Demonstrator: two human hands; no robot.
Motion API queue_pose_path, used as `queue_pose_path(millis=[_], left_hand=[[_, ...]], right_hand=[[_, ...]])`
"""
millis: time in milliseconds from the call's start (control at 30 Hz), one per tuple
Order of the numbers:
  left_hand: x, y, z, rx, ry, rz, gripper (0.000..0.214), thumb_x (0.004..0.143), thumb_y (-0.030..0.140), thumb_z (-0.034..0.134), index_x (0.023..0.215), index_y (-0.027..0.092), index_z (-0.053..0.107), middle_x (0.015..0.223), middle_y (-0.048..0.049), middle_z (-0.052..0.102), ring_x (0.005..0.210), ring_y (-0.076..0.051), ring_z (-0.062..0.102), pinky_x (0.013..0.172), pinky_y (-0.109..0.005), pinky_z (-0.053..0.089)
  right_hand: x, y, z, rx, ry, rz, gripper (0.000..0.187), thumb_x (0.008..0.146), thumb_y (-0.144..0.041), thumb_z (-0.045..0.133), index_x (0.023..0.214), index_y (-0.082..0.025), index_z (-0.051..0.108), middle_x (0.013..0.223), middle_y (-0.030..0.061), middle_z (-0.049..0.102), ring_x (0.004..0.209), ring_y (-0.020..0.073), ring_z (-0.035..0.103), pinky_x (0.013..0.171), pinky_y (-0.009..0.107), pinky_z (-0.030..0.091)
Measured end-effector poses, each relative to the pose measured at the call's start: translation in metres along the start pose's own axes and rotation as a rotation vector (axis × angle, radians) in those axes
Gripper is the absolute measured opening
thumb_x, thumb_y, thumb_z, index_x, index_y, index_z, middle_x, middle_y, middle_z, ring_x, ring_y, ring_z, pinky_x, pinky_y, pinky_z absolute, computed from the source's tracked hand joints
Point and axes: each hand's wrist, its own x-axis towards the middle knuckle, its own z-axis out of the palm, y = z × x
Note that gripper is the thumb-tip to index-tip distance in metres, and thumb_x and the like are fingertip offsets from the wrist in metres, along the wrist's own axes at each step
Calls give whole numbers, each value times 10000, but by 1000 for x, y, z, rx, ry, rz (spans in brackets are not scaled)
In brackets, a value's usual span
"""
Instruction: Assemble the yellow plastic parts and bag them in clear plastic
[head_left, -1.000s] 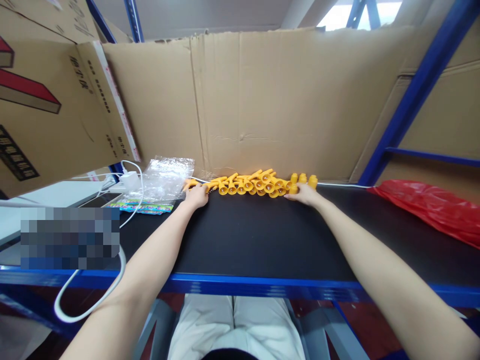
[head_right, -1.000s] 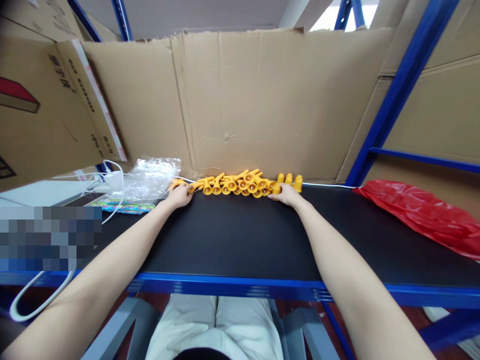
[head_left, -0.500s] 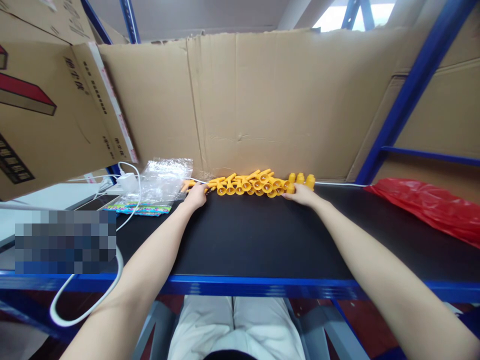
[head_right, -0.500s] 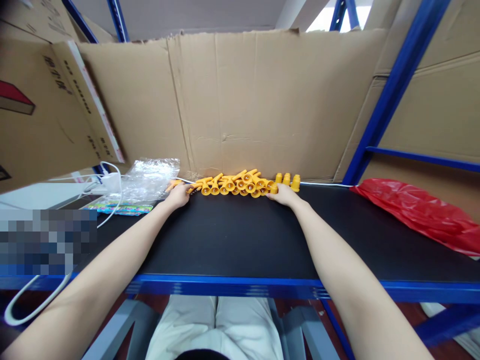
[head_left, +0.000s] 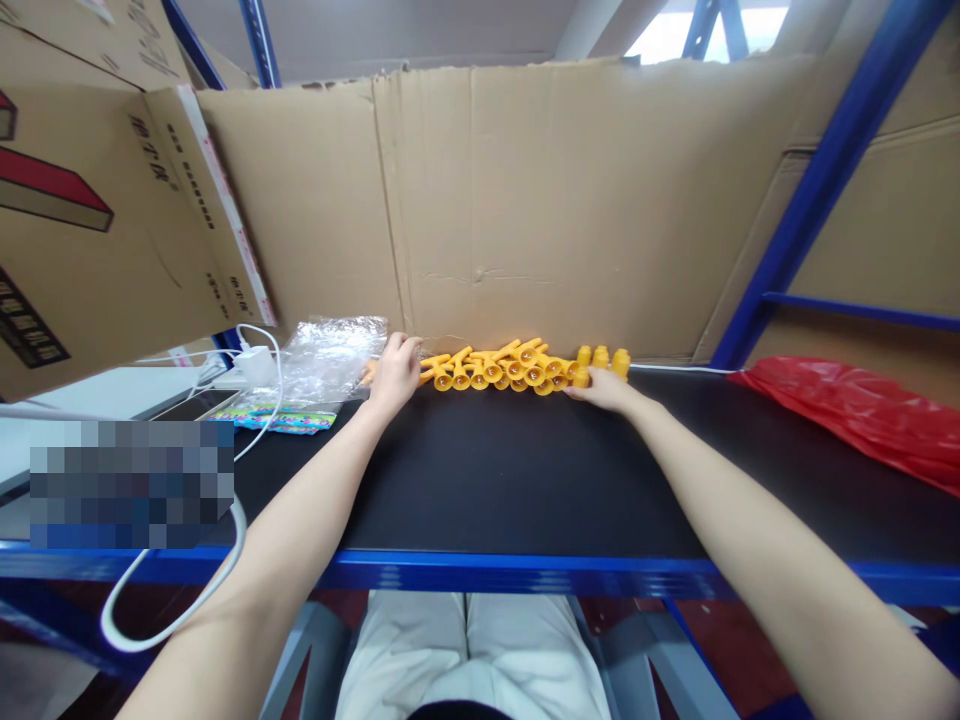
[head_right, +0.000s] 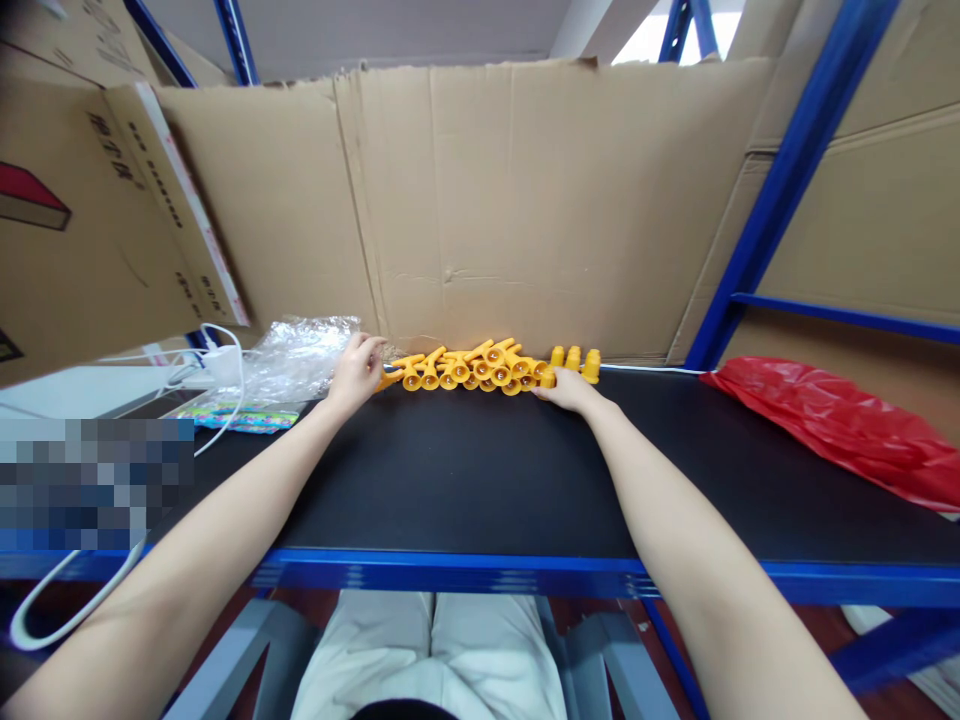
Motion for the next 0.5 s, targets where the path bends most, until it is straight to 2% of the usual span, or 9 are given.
queue_pose_path(millis=[100,267,400,500], left_hand=[[1,11,-3,-34,9,2,338,832,95,379,1127,144,536,1034,-85,527,924,-158,544,847,-268,450],[2,15,-1,-65,-52,-128,329,840,138,409,1148,155,523,973,-64,597,837,-149,576,827,-278,454],[1,8,8,-105,-177,-221,417,835,219,459,1245,142,446,875,-50,644,780,-162,604,756,-281,468],[-1,5,13,-162,-287,-274,412,872,315,421,1241,133,447,764,-36,661,737,-169,618,715,-279,465]], right_hand=[[-1,-1,-1,3,-6,5,323,752,-401,616,971,-164,619,931,108,661,872,269,620,777,355,458],[-1,-2,-2,1,-6,10,354,751,-433,607,981,-164,615,944,112,659,891,274,617,792,366,454],[-1,-3,-3,-14,-17,11,357,755,-436,600,1004,-182,616,933,106,662,879,288,621,789,384,455],[-2,-3,-3,-18,-18,15,362,761,-425,600,1026,-180,614,938,106,662,878,287,622,779,376,455]])
